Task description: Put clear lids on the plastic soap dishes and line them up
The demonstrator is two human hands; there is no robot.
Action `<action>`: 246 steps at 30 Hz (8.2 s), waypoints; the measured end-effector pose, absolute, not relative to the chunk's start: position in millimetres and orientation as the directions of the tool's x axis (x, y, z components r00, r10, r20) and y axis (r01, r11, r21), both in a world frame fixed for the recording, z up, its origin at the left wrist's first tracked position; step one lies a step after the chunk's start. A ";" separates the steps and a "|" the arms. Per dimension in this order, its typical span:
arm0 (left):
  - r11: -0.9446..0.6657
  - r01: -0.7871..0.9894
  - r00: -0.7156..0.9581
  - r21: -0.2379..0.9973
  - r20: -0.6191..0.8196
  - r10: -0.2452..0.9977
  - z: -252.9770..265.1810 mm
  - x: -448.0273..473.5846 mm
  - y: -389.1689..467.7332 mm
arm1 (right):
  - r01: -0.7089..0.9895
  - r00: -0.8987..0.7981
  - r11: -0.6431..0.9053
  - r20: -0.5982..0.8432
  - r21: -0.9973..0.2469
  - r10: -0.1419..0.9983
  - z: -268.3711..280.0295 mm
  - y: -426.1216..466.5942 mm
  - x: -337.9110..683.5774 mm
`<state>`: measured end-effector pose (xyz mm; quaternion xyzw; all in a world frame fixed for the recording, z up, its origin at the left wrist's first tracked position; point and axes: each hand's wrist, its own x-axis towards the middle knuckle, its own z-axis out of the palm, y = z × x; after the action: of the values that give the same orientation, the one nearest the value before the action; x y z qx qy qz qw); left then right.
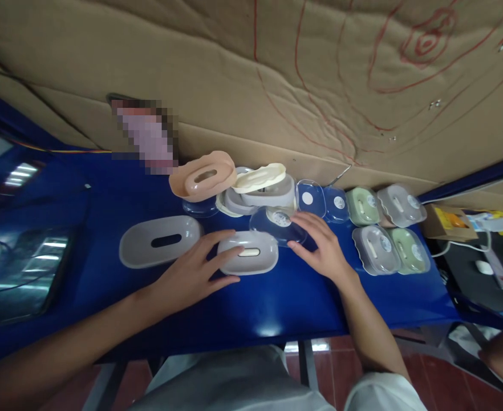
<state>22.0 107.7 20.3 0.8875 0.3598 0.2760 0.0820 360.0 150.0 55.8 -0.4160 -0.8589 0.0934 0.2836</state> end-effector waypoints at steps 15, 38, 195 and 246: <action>-0.667 0.657 0.534 0.353 0.407 0.741 11.5 22.0 107.2 | 0.496 -0.779 0.835 0.304 -0.239 0.549 25.6 128.5 317.9; -0.805 0.523 0.635 0.282 0.501 0.588 22.5 25.8 102.5 | 0.897 -0.134 0.280 0.393 -0.343 0.910 117.2 134.1 453.7; -0.844 0.513 0.729 0.156 0.439 0.525 25.0 22.9 106.8 | 0.720 -0.439 0.688 0.710 -0.090 0.551 65.8 104.0 318.1; -0.710 0.560 0.612 0.426 0.364 0.701 15.4 26.4 101.6 | 0.691 -0.693 0.644 -0.045 -0.329 0.720 57.1 116.9 315.8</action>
<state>26.4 101.6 15.4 0.8875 0.3553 0.2599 0.1362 315.8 116.9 57.1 -0.3895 -0.9055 0.1622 0.0450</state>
